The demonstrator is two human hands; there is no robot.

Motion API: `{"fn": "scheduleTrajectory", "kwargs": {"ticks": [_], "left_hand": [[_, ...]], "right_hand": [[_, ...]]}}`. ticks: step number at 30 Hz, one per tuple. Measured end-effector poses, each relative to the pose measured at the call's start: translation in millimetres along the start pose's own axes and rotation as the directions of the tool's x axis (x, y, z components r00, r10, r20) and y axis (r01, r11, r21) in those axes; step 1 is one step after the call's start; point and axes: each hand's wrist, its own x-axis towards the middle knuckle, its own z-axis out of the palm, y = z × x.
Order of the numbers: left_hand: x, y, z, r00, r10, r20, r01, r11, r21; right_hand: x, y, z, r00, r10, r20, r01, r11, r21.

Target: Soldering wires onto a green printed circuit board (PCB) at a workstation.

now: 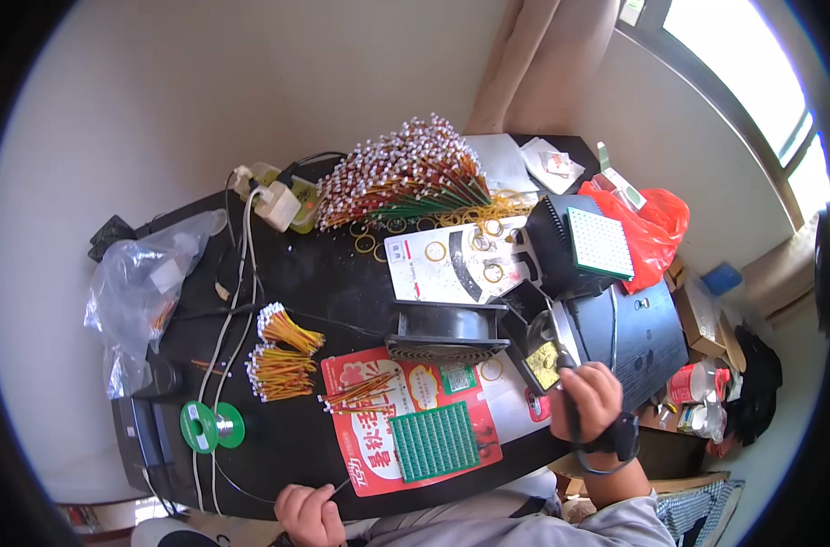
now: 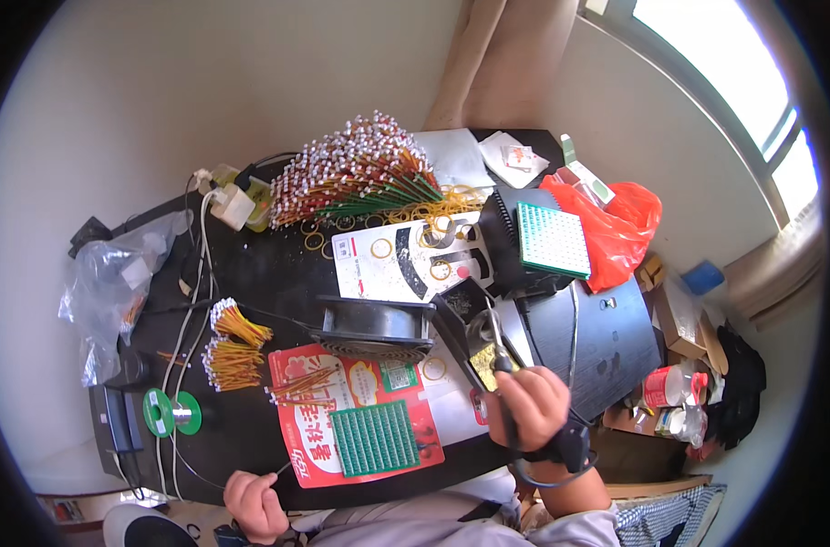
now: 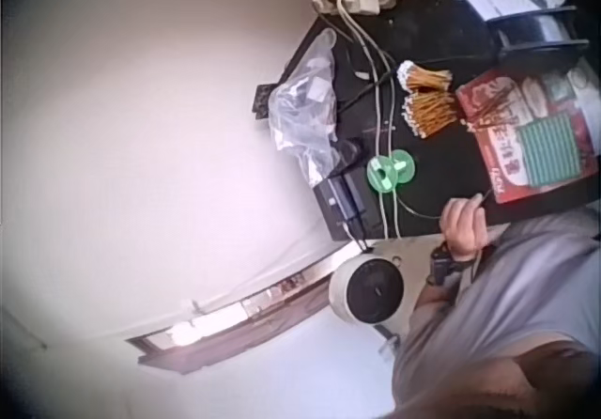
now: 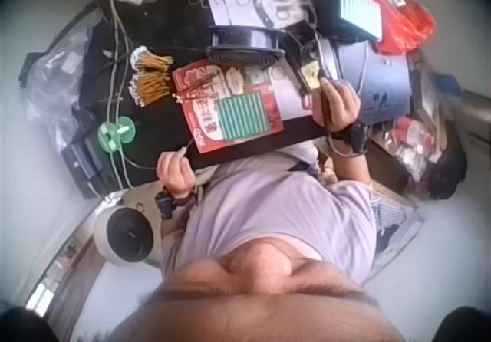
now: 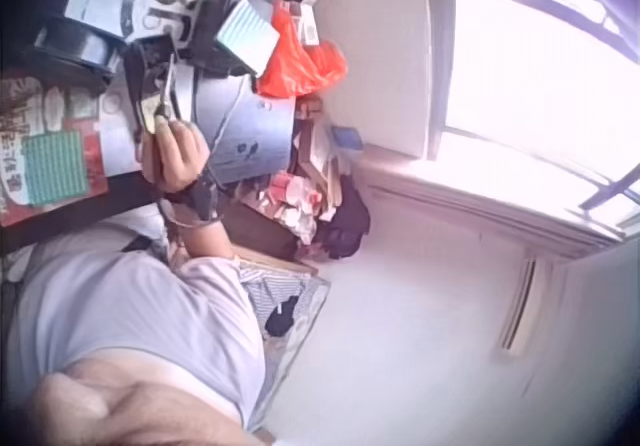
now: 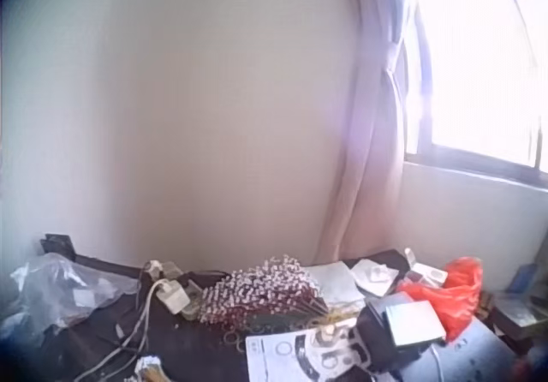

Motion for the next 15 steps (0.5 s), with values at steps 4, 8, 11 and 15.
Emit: {"fn": "scheduleTrajectory", "kwargs": {"ticks": [4,8,11,15], "left_hand": [[9,14,4,0.999,-0.032,-0.027,0.033,0.999,0.029],[19,16,-8,0.997,-0.017,-0.072,0.026,0.992,0.122],[30,26,-24,0.991,0.027,-0.13,-0.005,0.985,0.172],[56,24,-36,0.97,0.104,-0.219,-0.067,0.983,0.168]], "right_hand": [[-16,19,-13,0.931,0.234,-0.281,-0.199,0.969,0.147],[8,36,-22,0.591,0.706,-0.391,-0.199,0.597,0.777],[26,52,-57,0.706,0.685,-0.178,0.147,0.104,0.984],[38,34,-61,0.819,0.538,-0.201,0.266,-0.045,0.963]]}}
